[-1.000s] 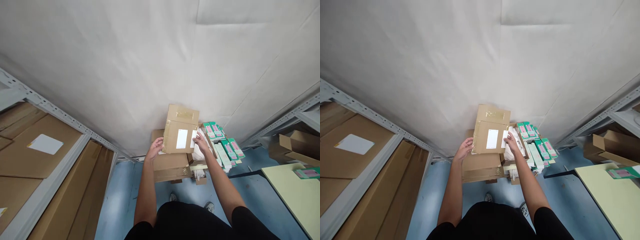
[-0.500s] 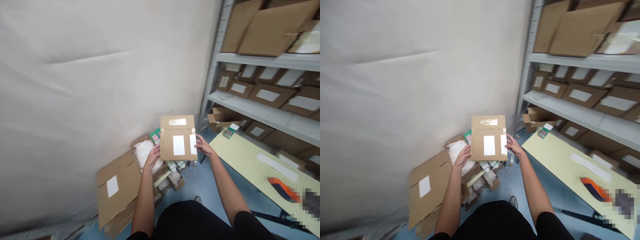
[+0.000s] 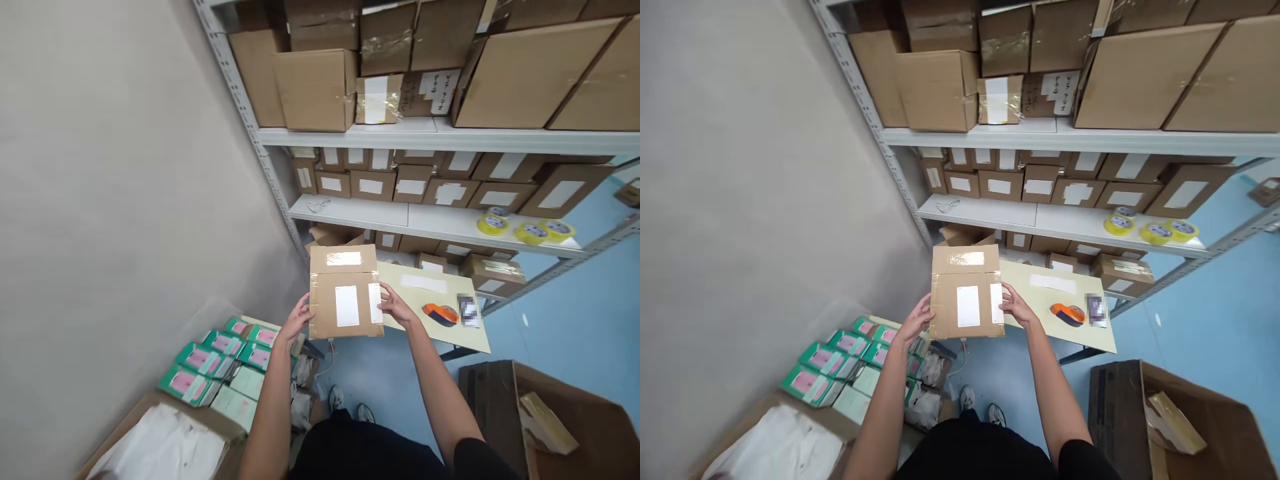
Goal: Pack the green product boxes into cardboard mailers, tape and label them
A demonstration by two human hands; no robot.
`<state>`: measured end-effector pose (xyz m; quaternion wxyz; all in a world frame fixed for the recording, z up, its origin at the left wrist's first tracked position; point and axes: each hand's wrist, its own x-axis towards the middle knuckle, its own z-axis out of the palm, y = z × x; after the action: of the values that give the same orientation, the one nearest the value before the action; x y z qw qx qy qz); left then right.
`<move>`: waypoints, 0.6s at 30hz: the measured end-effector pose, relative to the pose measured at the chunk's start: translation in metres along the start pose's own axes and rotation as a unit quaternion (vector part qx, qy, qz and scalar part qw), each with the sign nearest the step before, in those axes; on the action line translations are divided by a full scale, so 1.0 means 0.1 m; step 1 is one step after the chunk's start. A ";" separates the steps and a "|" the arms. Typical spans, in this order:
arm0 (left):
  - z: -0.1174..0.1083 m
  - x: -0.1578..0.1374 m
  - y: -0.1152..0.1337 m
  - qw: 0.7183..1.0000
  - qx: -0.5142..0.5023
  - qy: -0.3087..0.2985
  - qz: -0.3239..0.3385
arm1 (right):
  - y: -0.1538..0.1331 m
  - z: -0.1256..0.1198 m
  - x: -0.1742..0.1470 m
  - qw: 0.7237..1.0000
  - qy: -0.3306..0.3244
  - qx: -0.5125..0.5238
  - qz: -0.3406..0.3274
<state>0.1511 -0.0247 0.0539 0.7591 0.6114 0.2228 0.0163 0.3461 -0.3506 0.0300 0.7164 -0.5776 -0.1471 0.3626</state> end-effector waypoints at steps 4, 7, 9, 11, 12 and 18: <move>0.24 0.65 0.08 0.998 0.024 -0.056 -0.022 | 0.07 -0.35 0.00 0.998 0.060 0.001 0.007; 0.42 1.10 0.15 0.993 0.028 -0.110 -0.025 | 0.08 -0.54 0.11 0.992 0.123 -0.021 0.015; 0.51 1.39 0.19 0.990 0.030 -0.137 -0.021 | 0.08 -0.61 0.23 0.983 0.179 -0.044 0.018; 0.60 1.68 0.21 0.988 0.036 -0.152 -0.016 | 0.13 -0.64 0.39 0.966 0.248 -0.074 0.014; 0.65 1.82 0.21 0.987 0.037 -0.155 -0.012 | 0.18 -0.63 0.47 0.954 0.284 -0.093 0.010; 1.23 2.41 -0.12 0.989 0.086 -0.118 -0.009 | 0.86 -0.30 0.67 0.934 0.322 -0.155 0.029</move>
<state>0.4090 -0.0690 -0.0157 0.7250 0.6698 0.1377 -0.0821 0.3809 -0.3198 -0.0729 0.6164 -0.7710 0.0543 0.1507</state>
